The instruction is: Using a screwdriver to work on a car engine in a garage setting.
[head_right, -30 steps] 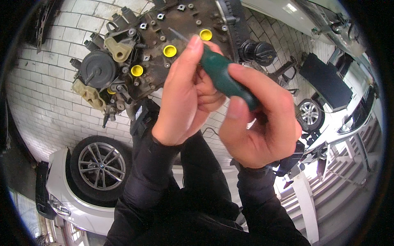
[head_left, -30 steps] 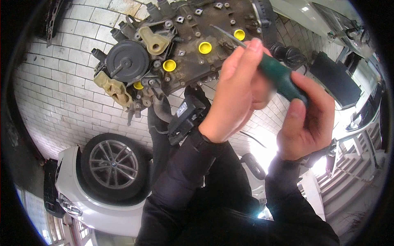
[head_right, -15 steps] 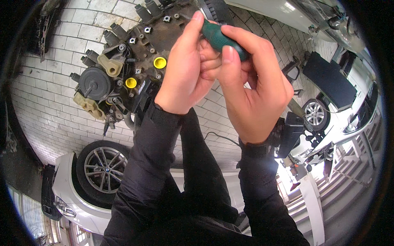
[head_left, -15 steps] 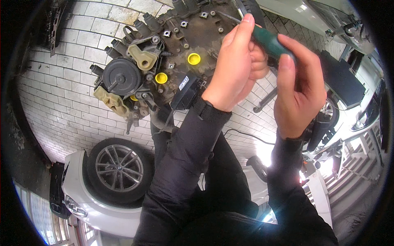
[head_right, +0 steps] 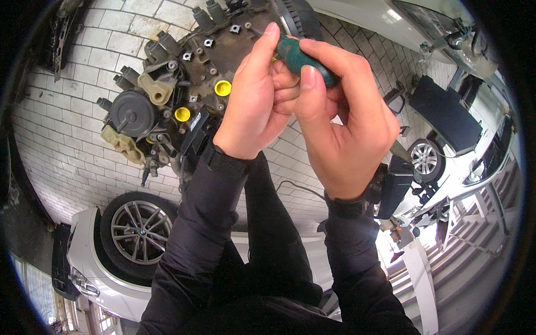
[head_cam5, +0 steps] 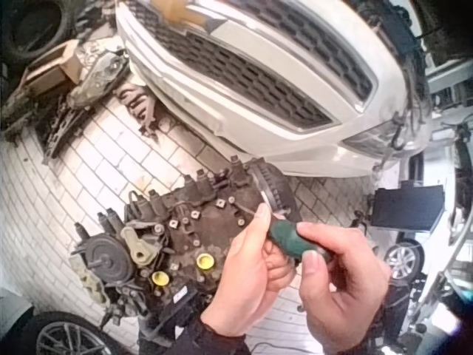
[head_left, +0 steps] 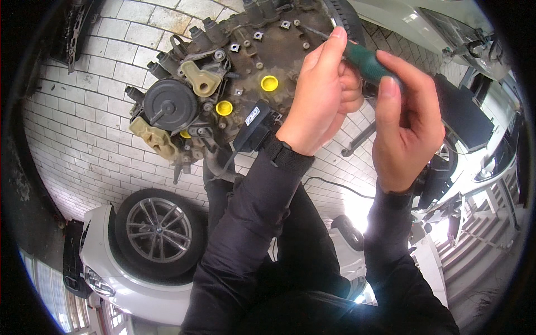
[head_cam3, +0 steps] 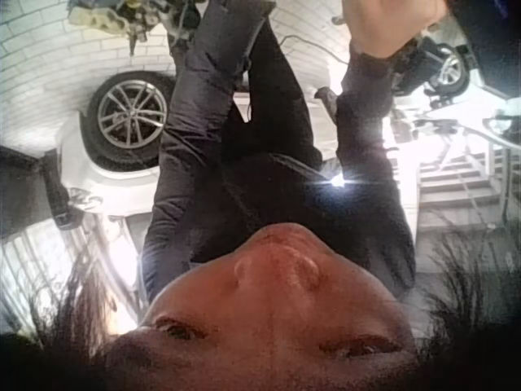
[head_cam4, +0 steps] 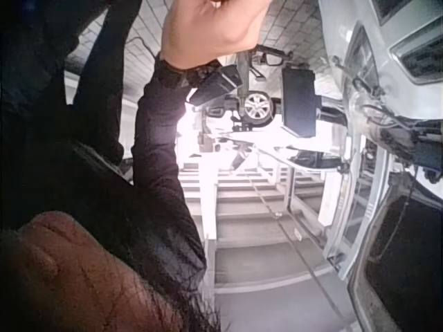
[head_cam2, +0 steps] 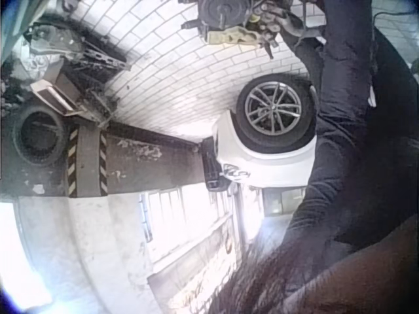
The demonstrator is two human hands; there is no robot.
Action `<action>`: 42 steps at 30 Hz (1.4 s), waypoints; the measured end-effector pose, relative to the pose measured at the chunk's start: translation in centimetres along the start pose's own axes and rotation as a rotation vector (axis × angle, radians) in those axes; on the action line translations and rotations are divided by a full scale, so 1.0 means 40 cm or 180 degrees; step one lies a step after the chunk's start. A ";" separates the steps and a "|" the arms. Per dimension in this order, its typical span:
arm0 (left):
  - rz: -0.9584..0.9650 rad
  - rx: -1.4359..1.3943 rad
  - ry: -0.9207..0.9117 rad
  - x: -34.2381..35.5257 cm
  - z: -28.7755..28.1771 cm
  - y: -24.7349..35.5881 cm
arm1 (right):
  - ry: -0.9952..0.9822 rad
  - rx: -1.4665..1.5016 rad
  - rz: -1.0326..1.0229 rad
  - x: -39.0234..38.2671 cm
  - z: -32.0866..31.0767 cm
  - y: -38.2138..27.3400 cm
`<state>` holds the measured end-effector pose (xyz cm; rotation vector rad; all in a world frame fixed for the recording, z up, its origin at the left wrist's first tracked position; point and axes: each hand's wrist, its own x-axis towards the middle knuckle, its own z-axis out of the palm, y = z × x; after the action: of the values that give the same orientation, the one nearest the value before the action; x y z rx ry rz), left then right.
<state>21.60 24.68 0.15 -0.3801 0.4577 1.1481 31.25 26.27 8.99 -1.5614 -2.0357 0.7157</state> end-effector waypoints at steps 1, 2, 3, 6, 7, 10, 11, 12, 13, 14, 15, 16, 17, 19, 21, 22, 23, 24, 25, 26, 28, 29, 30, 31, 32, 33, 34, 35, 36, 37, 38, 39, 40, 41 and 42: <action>0.0012 -0.0020 -0.0016 0.000 -0.001 0.002 | -0.0053 -0.0003 0.0052 0.000 0.002 -0.001; -0.0018 -0.0054 -0.0003 0.000 -0.001 0.003 | -0.0176 -0.0022 0.0162 -0.002 0.000 -0.005; 0.0000 -0.0040 -0.0008 0.000 -0.002 0.005 | -0.0170 -0.0030 0.0163 0.000 0.004 -0.004; -0.0040 -0.0047 0.0034 0.002 -0.007 0.006 | -0.0020 -0.0093 0.0039 0.002 0.010 -0.004; -0.0044 -0.0060 0.0036 0.003 -0.009 0.005 | 0.0086 -0.0036 -0.0017 0.005 0.015 -0.001; -0.0020 -0.0148 -0.0026 0.009 -0.015 0.000 | 0.0076 -0.0049 0.0101 0.012 0.014 -0.006; 0.0000 -0.0193 -0.0120 0.011 -0.016 0.001 | 0.0098 -0.0038 0.0149 0.016 0.012 -0.008; -0.0038 -0.0297 -0.0144 0.014 -0.016 0.002 | 0.0067 -0.0089 0.0237 0.021 0.010 -0.012; -0.0077 -0.0416 -0.0228 0.016 -0.014 0.003 | 0.0025 -0.0276 0.0292 0.026 0.006 -0.017; -0.0199 -0.0466 -0.0142 0.018 -0.012 0.005 | -0.0056 -0.0288 0.0299 0.031 0.004 -0.021; -0.0119 -0.0553 -0.0205 0.018 -0.007 0.008 | -0.0208 -0.0364 0.0407 0.036 -0.003 -0.027; -0.0124 -0.0574 -0.0103 0.017 -0.001 0.011 | -0.0367 -0.0363 0.0427 0.041 -0.006 -0.033; -0.0172 -0.0592 0.0156 0.017 0.006 0.012 | -0.0418 -0.0560 0.0051 0.051 -0.006 -0.031; -0.0182 -0.0391 0.0405 0.021 0.024 0.008 | -0.0423 -0.0597 -0.0221 0.067 -0.007 -0.029; -0.0172 -0.0263 0.0442 0.023 0.030 0.012 | -0.0402 -0.0528 -0.0143 0.074 -0.009 -0.032; -0.0148 -0.0250 0.0285 0.022 0.028 0.016 | -0.0380 -0.0457 0.0103 0.073 -0.013 -0.037; -0.0141 -0.0292 0.0244 0.022 0.028 0.016 | -0.0362 -0.0401 0.0344 0.074 -0.016 -0.039; -0.0148 -0.0303 0.0078 0.022 0.026 0.016 | -0.0201 -0.0539 0.0558 0.076 -0.016 -0.038; -0.0173 -0.0370 0.0025 0.022 0.024 0.015 | -0.0277 -0.0529 0.0674 0.075 -0.020 -0.041; -0.0320 -0.0430 0.0173 0.022 0.023 0.014 | -0.0295 -0.0524 0.0467 0.080 -0.019 -0.035; -0.0096 -0.0371 0.0085 0.022 0.023 0.010 | -0.0460 -0.0624 -0.0262 0.084 -0.021 -0.031; -0.0057 -0.0297 0.0211 0.022 0.023 0.008 | -0.0536 -0.0768 -0.0507 0.084 -0.023 -0.031; 0.0131 -0.0217 0.0115 0.022 0.024 0.007 | -0.0523 -0.0651 -0.0609 0.084 -0.024 -0.029; 0.0139 -0.0305 0.0107 0.023 0.023 0.007 | -0.0521 -0.0616 -0.0572 0.084 -0.025 -0.028; 0.0078 -0.0436 0.0126 0.023 0.022 0.006 | -0.0519 -0.0580 -0.0535 0.082 -0.028 -0.031; 0.0034 -0.0444 0.0069 0.023 0.020 0.006 | -0.0485 -0.0264 0.0359 0.075 -0.034 -0.037; 0.0000 -0.0441 0.0115 0.023 0.017 0.007 | -0.0524 -0.0329 0.0367 0.077 -0.034 -0.036; -0.0025 -0.0476 0.0046 0.024 0.014 0.006 | -0.0561 -0.0392 0.0374 0.075 -0.036 -0.039; -0.0044 -0.0503 0.0082 0.025 0.012 0.003 | -0.0598 -0.0459 0.0384 0.076 -0.036 -0.039; -0.0072 -0.0519 0.0096 0.026 0.010 0.001 | -0.0609 -0.0499 0.0019 0.076 -0.036 -0.038; -0.0016 -0.0492 0.0090 0.028 0.008 0.000 | -0.0617 -0.0541 -0.0347 0.078 -0.035 -0.036; 0.0031 -0.0452 0.0054 0.030 0.007 0.001 | -0.0625 -0.0567 -0.0357 0.079 -0.035 -0.034; 0.0079 -0.0413 0.0024 0.031 0.010 -0.001 | -0.0633 -0.0592 -0.0367 0.079 -0.035 -0.031; -0.0049 -0.0458 0.0075 0.027 0.010 0.001 | -0.0642 -0.0593 -0.0023 0.076 -0.038 -0.031; -0.0087 -0.0492 0.0040 0.023 0.016 0.001 | -0.0652 -0.0603 0.0283 0.071 -0.043 -0.032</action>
<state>21.96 25.74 0.21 -0.5267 0.3745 1.1586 30.79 28.96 11.28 -1.7572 -2.2502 0.7624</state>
